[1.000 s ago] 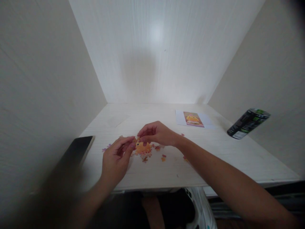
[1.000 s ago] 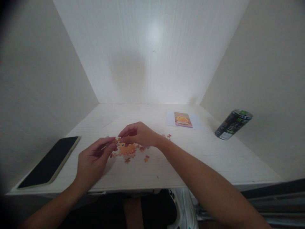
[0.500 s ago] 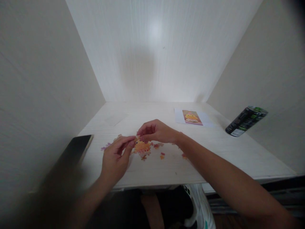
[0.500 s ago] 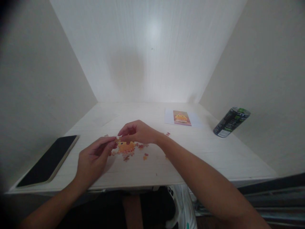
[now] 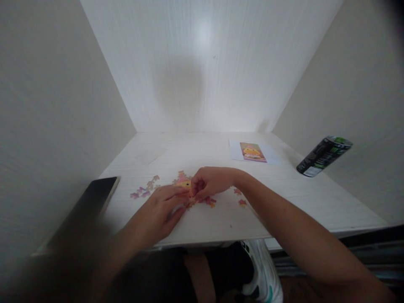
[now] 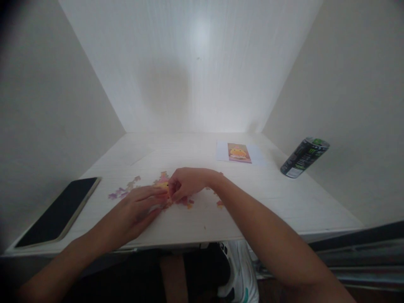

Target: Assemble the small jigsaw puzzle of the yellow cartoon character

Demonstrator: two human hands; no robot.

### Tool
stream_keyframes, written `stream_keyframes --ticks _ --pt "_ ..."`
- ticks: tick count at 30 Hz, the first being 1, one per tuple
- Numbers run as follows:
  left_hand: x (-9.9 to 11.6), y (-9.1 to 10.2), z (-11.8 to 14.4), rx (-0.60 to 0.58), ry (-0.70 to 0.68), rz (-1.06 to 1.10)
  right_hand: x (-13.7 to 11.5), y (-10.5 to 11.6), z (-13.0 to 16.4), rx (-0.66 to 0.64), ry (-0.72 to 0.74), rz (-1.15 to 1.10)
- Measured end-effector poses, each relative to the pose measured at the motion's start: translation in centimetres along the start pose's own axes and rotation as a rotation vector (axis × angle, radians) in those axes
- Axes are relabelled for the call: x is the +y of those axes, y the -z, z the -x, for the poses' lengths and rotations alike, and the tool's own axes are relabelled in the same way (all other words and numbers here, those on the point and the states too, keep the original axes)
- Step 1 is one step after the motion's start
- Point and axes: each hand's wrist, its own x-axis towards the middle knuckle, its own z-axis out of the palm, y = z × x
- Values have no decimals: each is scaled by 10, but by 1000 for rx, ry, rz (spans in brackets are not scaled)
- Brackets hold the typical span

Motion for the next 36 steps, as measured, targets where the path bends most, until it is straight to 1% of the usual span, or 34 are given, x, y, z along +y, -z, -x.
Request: stream_keyframes --ticks 4,11,18,23,27,33,36 --pt "0 -8 -2 -5 1 -2 2 -2 -3 2 -36 20" --pt "4 -6 -5 16 19 36 0 -5 -4 40 -48 132" --pt "4 -8 -4 23 44 52 -3 -6 -2 38 -64 -14" --pt "5 -8 -4 -1 53 40 -5 -8 -2 56 -97 120" --pt "5 -7 -4 3 48 48 -8 -8 -1 76 -84 240" --pt "5 -7 -5 12 39 53 -8 -10 -2 55 -88 254" --pt "5 -7 -5 34 29 58 -8 -12 -3 56 -98 269"
